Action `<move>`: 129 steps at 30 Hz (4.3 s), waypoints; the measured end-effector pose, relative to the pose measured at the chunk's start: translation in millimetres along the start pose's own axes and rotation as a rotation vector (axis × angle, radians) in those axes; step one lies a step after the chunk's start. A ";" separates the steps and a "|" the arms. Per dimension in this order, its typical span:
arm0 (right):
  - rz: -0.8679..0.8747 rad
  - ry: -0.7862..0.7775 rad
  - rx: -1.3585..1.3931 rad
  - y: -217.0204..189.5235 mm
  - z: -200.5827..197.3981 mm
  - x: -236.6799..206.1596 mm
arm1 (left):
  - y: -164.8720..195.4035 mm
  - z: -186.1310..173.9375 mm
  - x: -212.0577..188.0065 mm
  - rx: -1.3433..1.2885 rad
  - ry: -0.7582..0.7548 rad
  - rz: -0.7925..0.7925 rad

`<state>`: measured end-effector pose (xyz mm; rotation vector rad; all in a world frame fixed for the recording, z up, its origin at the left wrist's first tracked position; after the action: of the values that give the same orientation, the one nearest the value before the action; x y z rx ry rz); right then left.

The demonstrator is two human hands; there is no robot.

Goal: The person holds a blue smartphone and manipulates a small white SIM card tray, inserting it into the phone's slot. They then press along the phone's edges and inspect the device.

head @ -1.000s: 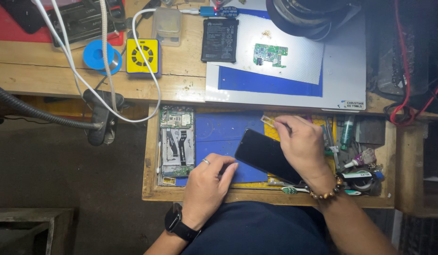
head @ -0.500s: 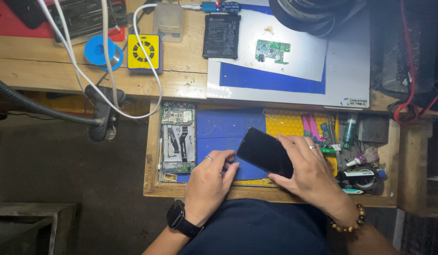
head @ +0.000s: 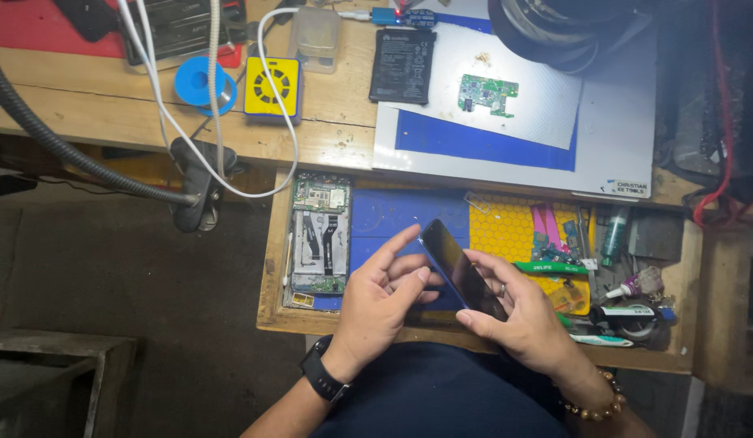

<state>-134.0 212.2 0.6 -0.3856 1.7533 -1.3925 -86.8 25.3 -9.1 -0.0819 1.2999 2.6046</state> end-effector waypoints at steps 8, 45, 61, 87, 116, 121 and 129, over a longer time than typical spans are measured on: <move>-0.015 -0.009 0.050 14.0 8.2 4.6 | 4.0 -4.2 -2.1 0.050 0.069 0.007; -0.484 0.388 -0.766 -88.0 33.1 -22.1 | 2.4 -12.9 3.3 0.006 0.104 -0.001; -0.238 -0.007 0.208 -10.9 5.2 13.1 | 12.4 0.9 -2.6 -0.047 -0.057 0.063; -0.403 0.064 -0.733 -61.4 -14.8 -4.3 | 34.1 14.7 -15.2 0.252 -0.096 0.004; -0.429 0.001 -0.718 -57.5 -12.2 -0.2 | 25.0 4.5 -15.2 0.195 -0.109 -0.128; -0.447 0.045 -0.795 -61.8 -7.8 -1.0 | 16.5 1.4 -15.4 0.054 -0.158 -0.140; -0.472 0.059 -0.837 -62.8 -6.4 -1.3 | 15.2 0.5 -16.5 0.030 -0.168 -0.151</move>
<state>-154.0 196.3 58.3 -1.2796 2.3388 -0.8857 -74.2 13.9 5.5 0.0416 1.2238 2.4079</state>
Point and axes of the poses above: each hand's wrist, its own x-axis towards the middle knuckle, its own z-axis out of the palm, y = z × x, the point moved 6 cm from there along x, towards the middle knuckle, and after that the axes turned 14 degrees about -y, right-handed, at the moved point
